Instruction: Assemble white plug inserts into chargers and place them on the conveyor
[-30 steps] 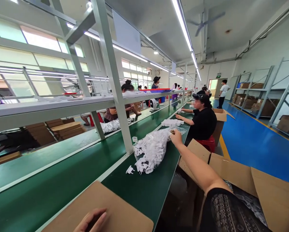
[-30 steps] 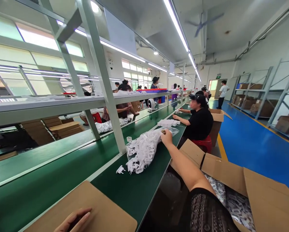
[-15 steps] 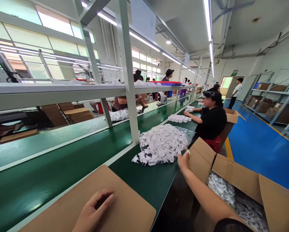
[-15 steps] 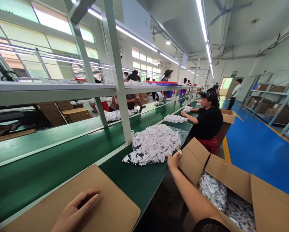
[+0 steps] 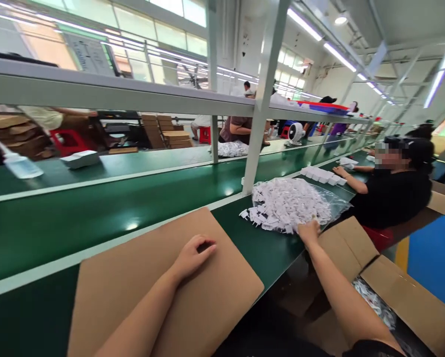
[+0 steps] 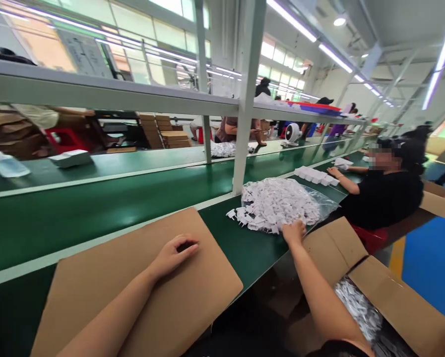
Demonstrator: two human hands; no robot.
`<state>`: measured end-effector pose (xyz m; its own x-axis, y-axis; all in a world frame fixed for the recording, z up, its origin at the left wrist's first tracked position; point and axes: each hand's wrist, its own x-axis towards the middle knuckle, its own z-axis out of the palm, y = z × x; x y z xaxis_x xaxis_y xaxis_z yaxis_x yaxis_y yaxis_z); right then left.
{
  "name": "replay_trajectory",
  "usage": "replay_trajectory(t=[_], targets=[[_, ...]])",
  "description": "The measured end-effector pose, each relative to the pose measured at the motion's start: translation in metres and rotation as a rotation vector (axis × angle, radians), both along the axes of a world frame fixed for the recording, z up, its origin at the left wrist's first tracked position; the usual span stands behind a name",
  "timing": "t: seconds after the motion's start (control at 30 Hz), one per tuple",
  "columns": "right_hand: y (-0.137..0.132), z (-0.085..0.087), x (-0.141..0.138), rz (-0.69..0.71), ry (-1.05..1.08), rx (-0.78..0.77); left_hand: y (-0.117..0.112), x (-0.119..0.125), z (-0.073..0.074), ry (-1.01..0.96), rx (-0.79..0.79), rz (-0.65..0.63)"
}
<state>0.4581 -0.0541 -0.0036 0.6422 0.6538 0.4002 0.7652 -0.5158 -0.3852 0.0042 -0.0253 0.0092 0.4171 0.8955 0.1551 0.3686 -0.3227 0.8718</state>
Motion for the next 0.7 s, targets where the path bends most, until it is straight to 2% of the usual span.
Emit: replay_trajectory(t=[0.07, 0.1, 0.17, 0.23, 0.33, 0.43, 0.57, 0.7], targets=[[-0.001, 0.012, -0.008, -0.025, -0.008, 0.065, 0.001, 0.000, 0.000, -0.014, -0.014, 0.000], [-0.001, 0.019, -0.014, 0.015, -0.017, 0.121, 0.001, 0.000, -0.001, -0.016, -0.023, 0.001], [0.003, 0.033, -0.033, 0.228, -0.036, 0.233, 0.000, 0.000, -0.002, -0.013, -0.034, 0.006], [0.014, 0.047, -0.058, 0.493, -0.016, 0.249, 0.000, -0.001, -0.002, -0.009, -0.030, 0.011], [0.037, 0.058, -0.104, 0.717, -0.032, 0.018, 0.001, -0.001, -0.003, -0.015, -0.010, 0.007], [0.061, 0.056, -0.147, 0.768, -0.121, -0.223, 0.002, 0.000, -0.005, -0.021, 0.004, 0.001], [0.084, 0.046, -0.185, 0.763, -0.171, -0.304, 0.003, 0.001, -0.007, -0.031, 0.029, 0.008], [0.094, 0.046, -0.209, 0.866, -0.174, -0.320, 0.004, 0.001, -0.005, -0.020, 0.089, 0.035]])
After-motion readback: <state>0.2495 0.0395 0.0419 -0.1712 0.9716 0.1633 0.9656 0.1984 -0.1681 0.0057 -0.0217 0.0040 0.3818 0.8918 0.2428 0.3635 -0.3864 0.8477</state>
